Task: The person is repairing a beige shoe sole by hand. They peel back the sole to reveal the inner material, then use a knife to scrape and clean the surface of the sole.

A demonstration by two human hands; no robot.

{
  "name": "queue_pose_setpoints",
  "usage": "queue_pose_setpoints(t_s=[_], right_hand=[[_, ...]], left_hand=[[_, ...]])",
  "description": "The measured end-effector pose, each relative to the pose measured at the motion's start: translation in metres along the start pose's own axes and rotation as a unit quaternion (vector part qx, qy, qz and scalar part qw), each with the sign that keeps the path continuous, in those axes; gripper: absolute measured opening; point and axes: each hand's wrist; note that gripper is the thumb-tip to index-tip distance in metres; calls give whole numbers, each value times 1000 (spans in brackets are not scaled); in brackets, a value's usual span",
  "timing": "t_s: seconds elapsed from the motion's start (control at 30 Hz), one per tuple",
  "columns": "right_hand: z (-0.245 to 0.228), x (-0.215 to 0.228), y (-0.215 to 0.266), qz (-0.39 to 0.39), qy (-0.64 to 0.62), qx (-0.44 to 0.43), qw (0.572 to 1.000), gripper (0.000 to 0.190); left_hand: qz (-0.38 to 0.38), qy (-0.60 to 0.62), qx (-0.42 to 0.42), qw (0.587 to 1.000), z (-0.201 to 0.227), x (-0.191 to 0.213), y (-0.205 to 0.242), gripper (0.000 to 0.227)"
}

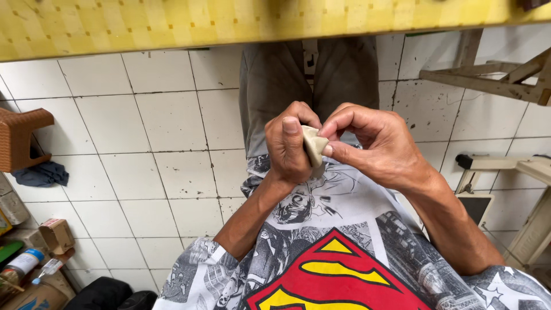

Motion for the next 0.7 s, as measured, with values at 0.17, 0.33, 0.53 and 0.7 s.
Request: queue_pose_setpoints(t_s=[0.17, 0.33, 0.53, 0.7], right_hand=[[14, 2, -3, -2, -15, 21, 1000, 8], [13, 0, -6, 15, -15, 75, 997, 12], [10, -1, -7, 44, 118, 157, 980, 9], [5, -3, -14, 42, 124, 201, 971, 10]], left_hand=[[11, 20, -3, 1000, -15, 2, -1, 56], [35, 45, -15, 998, -24, 4, -2, 55], [36, 13, 1, 999, -26, 9, 1, 53], [36, 3, 11, 999, -30, 12, 1, 54]])
Point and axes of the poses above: each hand's wrist, its own y-axis away from the middle knuckle, its own x-axis out of the back of the hand, z = x × y, and after that the axes turned 7 degrees about x, right-handed
